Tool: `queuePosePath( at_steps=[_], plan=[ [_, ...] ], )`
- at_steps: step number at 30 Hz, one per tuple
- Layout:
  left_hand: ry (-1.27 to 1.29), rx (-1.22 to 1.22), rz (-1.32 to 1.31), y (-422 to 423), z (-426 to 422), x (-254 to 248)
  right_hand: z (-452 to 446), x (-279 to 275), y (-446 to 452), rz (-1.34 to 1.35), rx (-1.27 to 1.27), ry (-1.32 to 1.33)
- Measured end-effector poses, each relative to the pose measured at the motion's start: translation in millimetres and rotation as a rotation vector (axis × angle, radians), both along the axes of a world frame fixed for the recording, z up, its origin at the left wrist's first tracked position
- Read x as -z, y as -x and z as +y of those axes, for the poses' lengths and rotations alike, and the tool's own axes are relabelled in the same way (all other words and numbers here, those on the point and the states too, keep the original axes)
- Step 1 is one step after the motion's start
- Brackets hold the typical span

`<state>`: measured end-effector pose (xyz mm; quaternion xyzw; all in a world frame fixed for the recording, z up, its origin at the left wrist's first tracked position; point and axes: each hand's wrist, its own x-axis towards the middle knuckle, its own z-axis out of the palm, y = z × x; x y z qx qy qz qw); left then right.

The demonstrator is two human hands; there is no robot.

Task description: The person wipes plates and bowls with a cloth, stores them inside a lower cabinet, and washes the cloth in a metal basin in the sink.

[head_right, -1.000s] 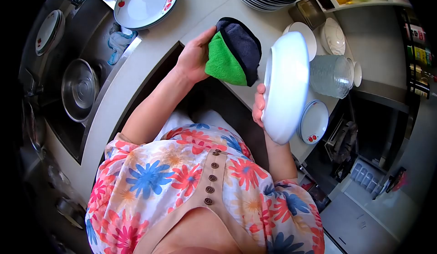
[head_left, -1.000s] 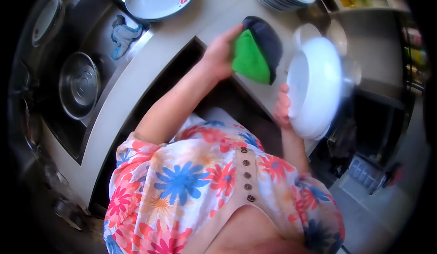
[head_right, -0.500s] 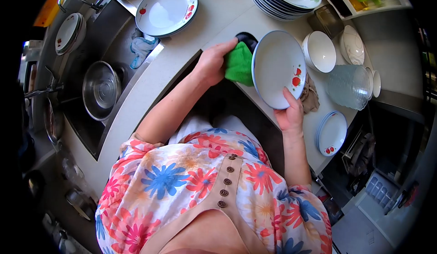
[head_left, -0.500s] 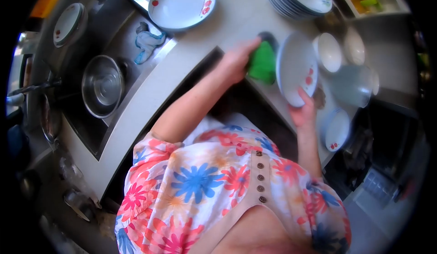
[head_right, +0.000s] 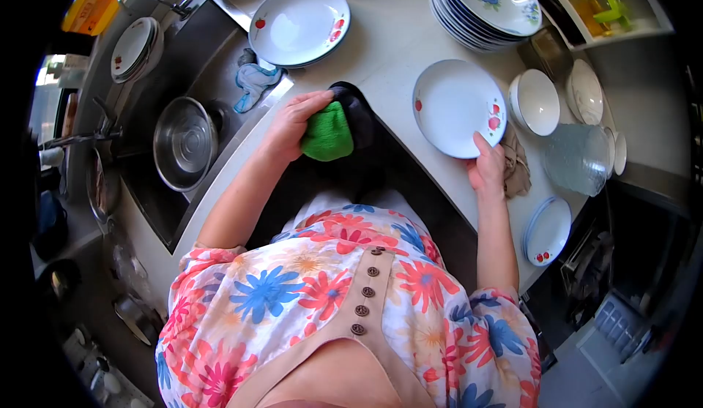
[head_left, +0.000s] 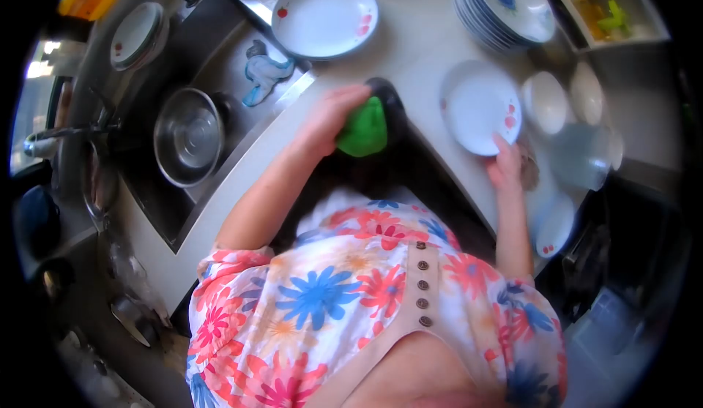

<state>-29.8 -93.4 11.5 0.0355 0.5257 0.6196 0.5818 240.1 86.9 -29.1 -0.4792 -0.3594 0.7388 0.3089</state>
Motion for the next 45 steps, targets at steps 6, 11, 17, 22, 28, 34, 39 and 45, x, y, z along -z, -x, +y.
queuePosePath(
  at_steps=[6, 11, 17, 22, 28, 34, 39, 45],
  plan=[
    [-0.044, 0.041, -0.075, 10.1, -21.0, 1.1, -1.6, 3.6, -0.6, -0.044, -0.031, 0.02],
    [-0.03, 0.121, -0.072, 12.5, -24.4, -1.7, 0.1, -13.3, 1.9, -0.453, -0.224, 0.047],
    [-0.034, 0.283, 0.006, 8.5, -21.4, -5.5, 5.6, -6.8, -9.7, -0.449, -0.295, 0.183],
    [-0.052, 0.334, -0.018, 1.3, -13.0, -10.4, -4.0, -18.1, -22.8, -0.433, -0.291, 0.154],
    [-0.103, 0.304, -0.013, -15.0, -6.4, -4.6, -88.1, -74.8, 24.9, -0.311, -0.495, 0.029],
    [-0.216, 0.511, 0.263, -14.5, -7.2, -9.4, -122.8, -30.1, 97.7, -0.274, -0.444, -0.53],
    [-0.035, 0.276, 0.98, 85.0, -9.7, -23.8, -121.9, -21.4, 105.1, -0.031, -0.477, -0.42],
    [0.581, 0.146, 1.49, 200.7, 21.8, -4.6, -122.1, -30.8, 100.5, -0.051, -0.597, -0.4]
  ],
)
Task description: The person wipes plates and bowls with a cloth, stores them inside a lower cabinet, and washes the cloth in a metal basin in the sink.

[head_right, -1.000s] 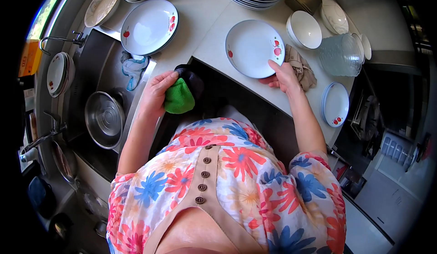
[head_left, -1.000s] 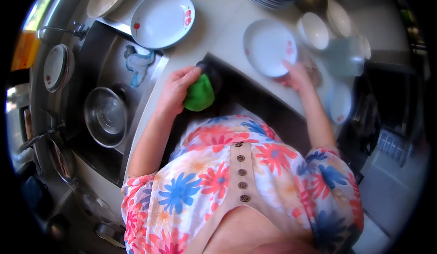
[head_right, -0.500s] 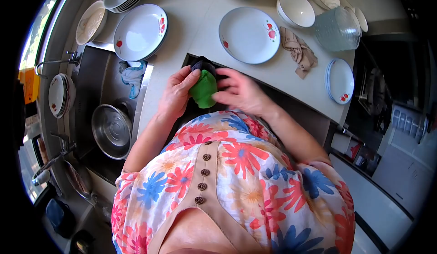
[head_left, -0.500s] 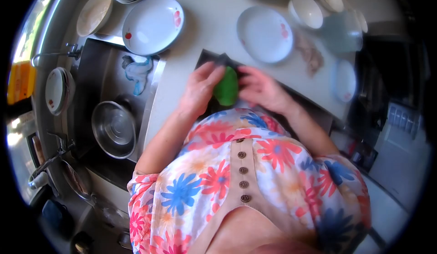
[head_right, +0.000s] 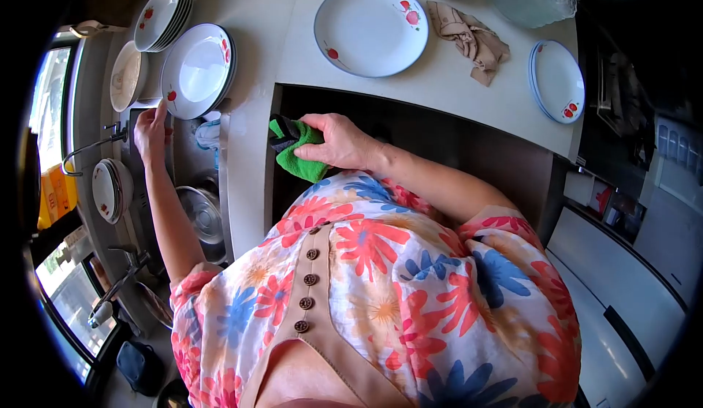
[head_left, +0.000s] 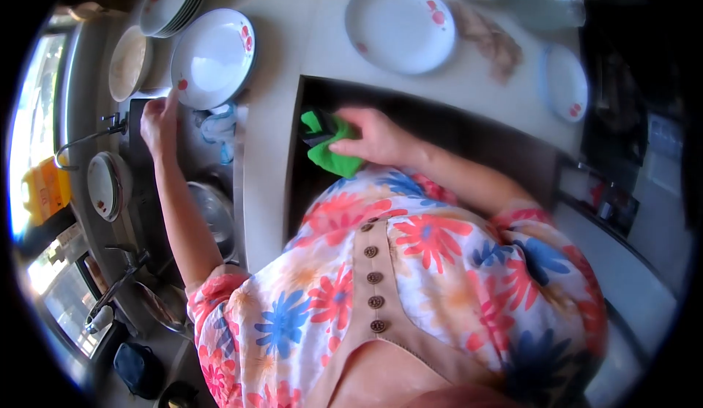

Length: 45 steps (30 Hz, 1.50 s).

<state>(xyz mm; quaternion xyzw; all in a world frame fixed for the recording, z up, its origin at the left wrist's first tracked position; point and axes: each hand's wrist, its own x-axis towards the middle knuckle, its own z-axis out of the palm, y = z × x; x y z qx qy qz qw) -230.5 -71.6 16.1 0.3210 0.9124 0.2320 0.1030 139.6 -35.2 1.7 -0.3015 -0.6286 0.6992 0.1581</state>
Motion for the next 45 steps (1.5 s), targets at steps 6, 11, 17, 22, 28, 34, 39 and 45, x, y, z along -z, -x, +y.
queuePosePath(
  at_steps=[6, 11, 17, 22, 28, 34, 39, 45],
  plan=[
    [0.212, 0.113, -0.044, -2.0, 18.5, 0.3, 4.0, 9.6, -7.0, -0.008, -0.005, 0.099],
    [0.056, 0.096, -0.226, 2.2, 17.9, -3.7, 10.4, 2.6, -11.2, -0.045, -0.001, 0.132],
    [-0.002, 0.138, -0.389, 10.3, 14.1, 2.1, 18.9, -0.4, -0.6, 0.017, 0.014, 0.309],
    [-0.018, 0.099, -0.464, 18.4, 16.5, 8.8, 23.5, -7.0, 24.0, 0.063, -0.004, 0.334],
    [-0.151, 0.016, -0.561, 11.3, 13.1, -3.2, 41.1, 2.9, 59.0, 0.069, 0.008, 0.22],
    [-0.396, 0.04, -0.631, 25.7, -0.3, 4.5, 50.1, 6.2, 89.7, 0.036, 0.001, 0.279],
    [-0.717, -0.043, -0.931, 18.6, -21.7, 11.3, 43.0, -1.0, 87.4, -0.029, 0.002, 0.316],
    [-1.024, 0.0, -1.218, 20.4, -85.6, 12.3, 31.9, -7.9, 76.2, -0.066, -0.043, 0.363]
  ],
)
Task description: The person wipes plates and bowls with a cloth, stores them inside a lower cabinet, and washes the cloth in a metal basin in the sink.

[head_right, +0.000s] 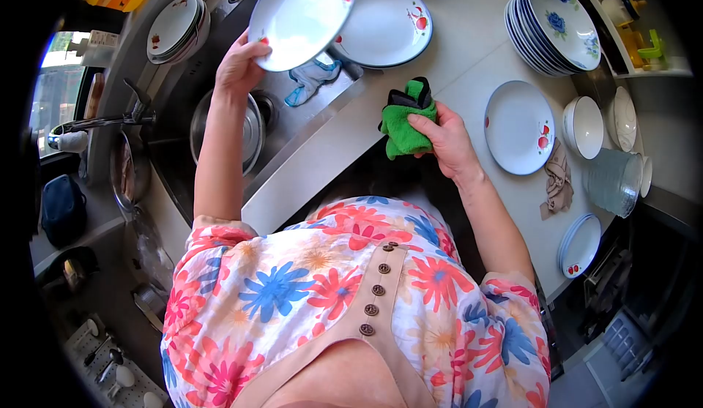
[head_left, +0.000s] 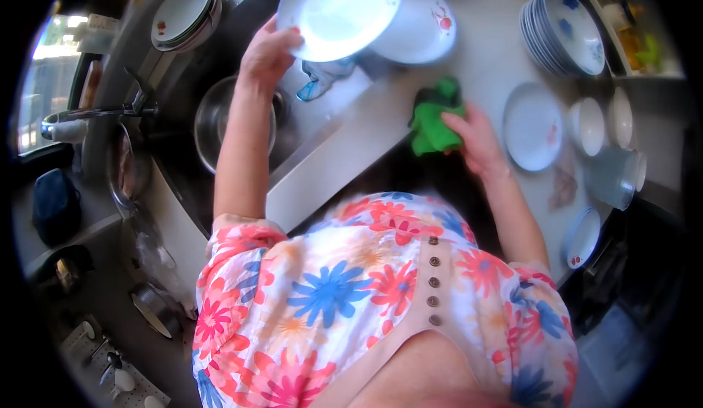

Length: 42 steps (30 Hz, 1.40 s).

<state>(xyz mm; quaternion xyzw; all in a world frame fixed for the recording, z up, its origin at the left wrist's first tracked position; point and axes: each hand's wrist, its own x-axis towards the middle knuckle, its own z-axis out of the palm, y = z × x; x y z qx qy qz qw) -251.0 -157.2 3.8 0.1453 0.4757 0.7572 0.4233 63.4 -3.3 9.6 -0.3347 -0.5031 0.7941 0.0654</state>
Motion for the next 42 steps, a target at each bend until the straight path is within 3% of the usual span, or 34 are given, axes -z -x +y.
queuePosePath(
  at_steps=[3, 5, 9, 12, 15, 17, 19, 21, 24, 25, 29, 31, 32, 34, 37, 39, 42],
  plan=[
    [0.075, -0.118, -0.059, 17.4, -47.6, 13.5, -8.4, 4.2, 2.5, 0.011, -0.051, 0.035],
    [0.185, -0.243, 0.082, 20.1, -74.3, 6.9, -18.1, -1.4, 11.7, 0.049, -0.077, 0.015],
    [0.357, -0.553, 0.603, 3.3, -88.2, -17.3, -31.6, -13.5, 32.3, 0.066, -0.173, -0.015],
    [0.803, -0.583, 1.278, -13.9, -91.7, -25.4, -46.1, -19.6, 57.9, 0.121, -0.223, -0.044],
    [0.772, -0.564, 1.335, -36.4, -85.5, -30.7, -63.8, -26.6, 95.7, 0.159, -0.351, -0.093],
    [0.712, -0.576, 1.252, -47.3, -80.5, -26.7, -87.4, -14.0, 127.8, 0.304, -0.347, -0.151],
    [0.556, -0.64, 1.184, -54.9, -73.7, -19.5, -119.7, -2.4, 160.0, 0.393, -0.345, -0.47],
    [0.466, -0.63, 0.972, -57.0, -76.6, -19.5, -146.7, 14.0, 183.2, 0.426, -0.207, -1.006],
    [0.214, -0.649, 0.613, -46.9, -92.5, -14.1, -138.3, 21.4, 185.0, 0.292, -0.467, -1.145],
    [0.247, -0.638, 0.598, -47.3, -97.7, -16.0, -131.6, 25.9, 184.2, 0.25, -0.562, -1.218],
    [0.309, -0.599, 0.442, -46.7, -113.4, -7.8, -98.6, 46.1, 221.7, 0.156, -0.383, -1.547],
    [0.316, -0.609, 0.358, -50.5, -108.7, -1.0, -103.0, 38.7, 255.2, 0.235, -0.187, -1.538],
    [0.3, -0.623, 0.231, -49.7, -107.4, 3.7, -114.6, 35.0, 263.7, 0.25, -0.171, -1.464],
    [0.261, -0.652, 0.258, -44.3, -106.4, -1.5, -133.6, 23.9, 268.0, 0.32, -0.194, -1.279],
    [0.201, -0.668, 0.265, -29.8, -118.7, 3.2, -155.8, 13.6, 243.0, 0.378, -0.544, -0.987],
    [0.202, -0.695, 0.261, -28.1, -124.9, 1.6, -155.7, 16.1, 225.0, 0.382, -0.754, -0.981],
    [0.308, -0.67, 0.233, -34.4, -130.6, 1.8, -127.4, -13.9, 213.1, 0.172, -1.11, -1.175]
  ],
)
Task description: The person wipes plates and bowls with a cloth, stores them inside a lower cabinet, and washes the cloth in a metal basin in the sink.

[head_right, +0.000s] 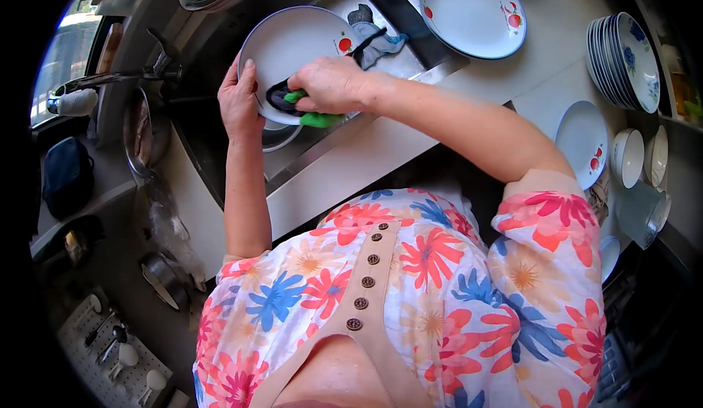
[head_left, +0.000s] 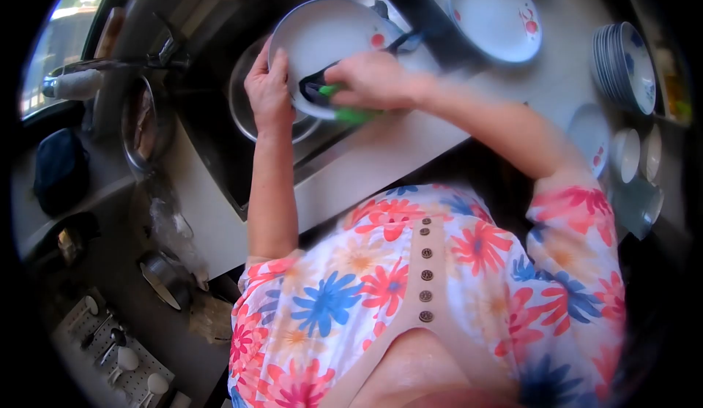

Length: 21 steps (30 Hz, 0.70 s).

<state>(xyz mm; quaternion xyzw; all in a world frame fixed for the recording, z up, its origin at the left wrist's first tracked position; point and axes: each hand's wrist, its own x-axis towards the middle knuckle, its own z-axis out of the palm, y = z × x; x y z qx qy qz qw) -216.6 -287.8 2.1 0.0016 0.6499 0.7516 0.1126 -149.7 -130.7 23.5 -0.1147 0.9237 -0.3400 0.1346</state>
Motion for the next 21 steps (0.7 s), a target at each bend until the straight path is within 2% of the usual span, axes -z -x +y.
queuePosePath(
  at_steps=[1, 4, 5, 7, 9, 11, 13, 16, 19, 21],
  plan=[
    [0.035, 0.004, -0.026, -2.1, -0.5, -0.8, 8.9, -5.1, -1.6, -0.05, -0.059, -0.093],
    [0.064, 0.054, -0.027, -6.0, 2.3, -2.3, 30.1, 6.6, 8.2, 0.032, -0.095, -0.451],
    [0.084, 0.072, -0.036, -7.2, 2.9, -3.9, 31.9, 11.2, 10.1, 0.135, -0.038, -0.565],
    [0.093, 0.143, -0.115, -10.0, 0.5, -7.9, 44.5, 22.5, 24.2, 0.626, -0.061, -0.63],
    [0.118, 0.234, -0.159, -8.4, -0.8, -9.1, 39.6, 25.6, 46.2, 0.885, -0.016, -0.511],
    [0.158, 0.344, -0.166, -2.6, -3.8, -8.9, 26.4, 19.0, 59.6, 0.734, -0.084, -0.205],
    [0.092, 0.328, -0.099, -2.3, -2.5, -19.9, 29.1, -1.5, 61.5, 0.466, -0.09, -0.122],
    [0.067, 0.232, 0.032, 0.4, -8.5, -28.5, 49.2, 16.7, 56.4, 0.392, 0.168, 0.046],
    [0.034, 0.191, 0.137, 3.3, -9.6, -36.1, 47.4, 43.3, 31.3, 0.19, 0.511, 0.349],
    [0.056, 0.153, 0.157, 2.0, -9.9, -30.6, 30.6, 70.1, 24.7, 0.069, 0.769, 0.717]
  ],
)
